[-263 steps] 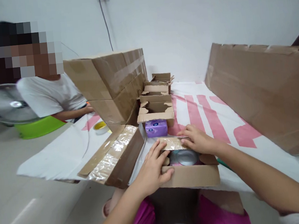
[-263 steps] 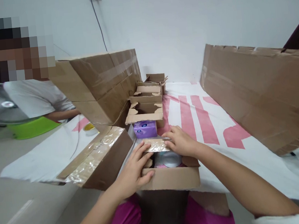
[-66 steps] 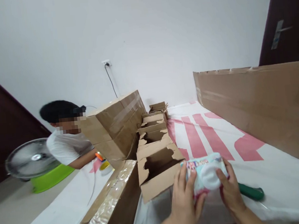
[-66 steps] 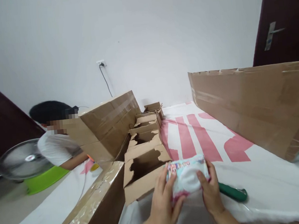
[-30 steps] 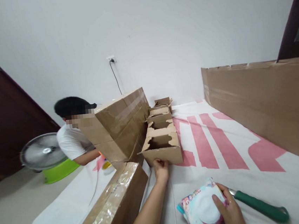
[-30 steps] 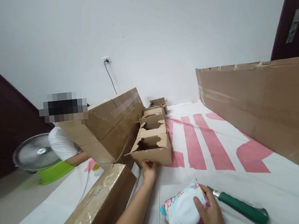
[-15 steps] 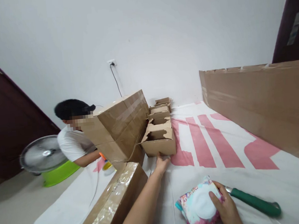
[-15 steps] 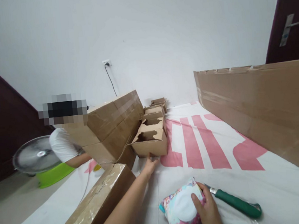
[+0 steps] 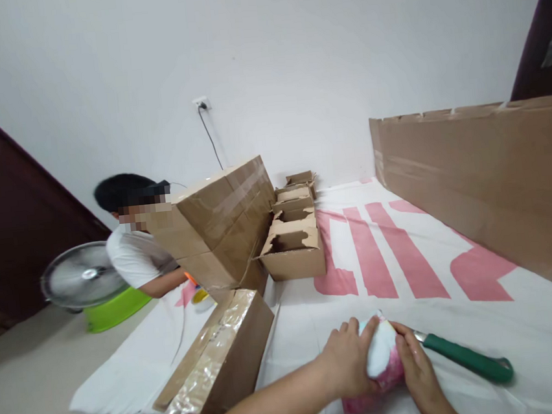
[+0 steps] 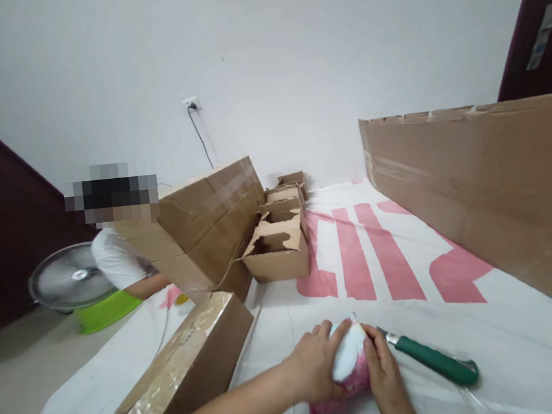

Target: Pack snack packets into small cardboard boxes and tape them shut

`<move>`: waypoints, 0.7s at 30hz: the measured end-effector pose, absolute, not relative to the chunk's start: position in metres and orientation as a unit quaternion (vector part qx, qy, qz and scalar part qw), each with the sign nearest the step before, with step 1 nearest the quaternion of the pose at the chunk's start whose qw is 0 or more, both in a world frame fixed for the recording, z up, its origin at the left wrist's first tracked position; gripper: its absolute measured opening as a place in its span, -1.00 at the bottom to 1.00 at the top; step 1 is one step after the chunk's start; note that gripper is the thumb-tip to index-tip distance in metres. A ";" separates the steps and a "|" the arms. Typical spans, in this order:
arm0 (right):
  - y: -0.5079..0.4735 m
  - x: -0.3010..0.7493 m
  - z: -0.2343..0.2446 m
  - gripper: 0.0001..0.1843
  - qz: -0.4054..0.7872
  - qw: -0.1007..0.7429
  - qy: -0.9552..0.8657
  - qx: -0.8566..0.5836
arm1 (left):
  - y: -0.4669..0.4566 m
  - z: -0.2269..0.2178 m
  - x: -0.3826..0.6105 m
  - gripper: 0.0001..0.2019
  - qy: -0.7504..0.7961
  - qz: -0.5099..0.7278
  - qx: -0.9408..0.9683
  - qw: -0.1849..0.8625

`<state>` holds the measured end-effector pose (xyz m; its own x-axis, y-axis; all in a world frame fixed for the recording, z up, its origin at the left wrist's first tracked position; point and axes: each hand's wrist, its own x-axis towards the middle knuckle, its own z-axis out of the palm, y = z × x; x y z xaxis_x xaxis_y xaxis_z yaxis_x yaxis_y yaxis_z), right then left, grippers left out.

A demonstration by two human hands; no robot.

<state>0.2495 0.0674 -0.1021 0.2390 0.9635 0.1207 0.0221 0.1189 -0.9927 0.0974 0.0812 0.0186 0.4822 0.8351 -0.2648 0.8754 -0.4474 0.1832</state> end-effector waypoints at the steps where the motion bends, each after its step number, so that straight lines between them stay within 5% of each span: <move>1: 0.067 0.249 -0.101 -0.53 0.404 0.583 -0.472 -0.524 | 0.089 0.021 0.093 0.18 0.504 -0.083 0.849 0.137; 4: 0.065 0.247 -0.099 -0.55 0.396 0.588 -0.471 -0.525 | 0.124 0.030 0.070 0.15 0.541 -0.093 0.831 0.087; 9: 0.066 0.247 -0.101 -0.53 0.402 0.591 -0.460 -0.526 | 0.165 0.032 0.024 -0.36 0.676 0.003 0.737 -0.027; 21: 0.068 0.246 -0.106 -0.55 0.404 0.555 -0.483 -0.544 | 0.166 -0.007 0.009 -0.24 0.717 0.042 0.695 -0.023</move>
<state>0.2459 0.0682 -0.1063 0.2062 0.9737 0.0965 0.0772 0.0821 -0.9936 0.0087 0.1656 -0.0065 -0.0321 0.9953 0.0918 0.9992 0.0296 0.0286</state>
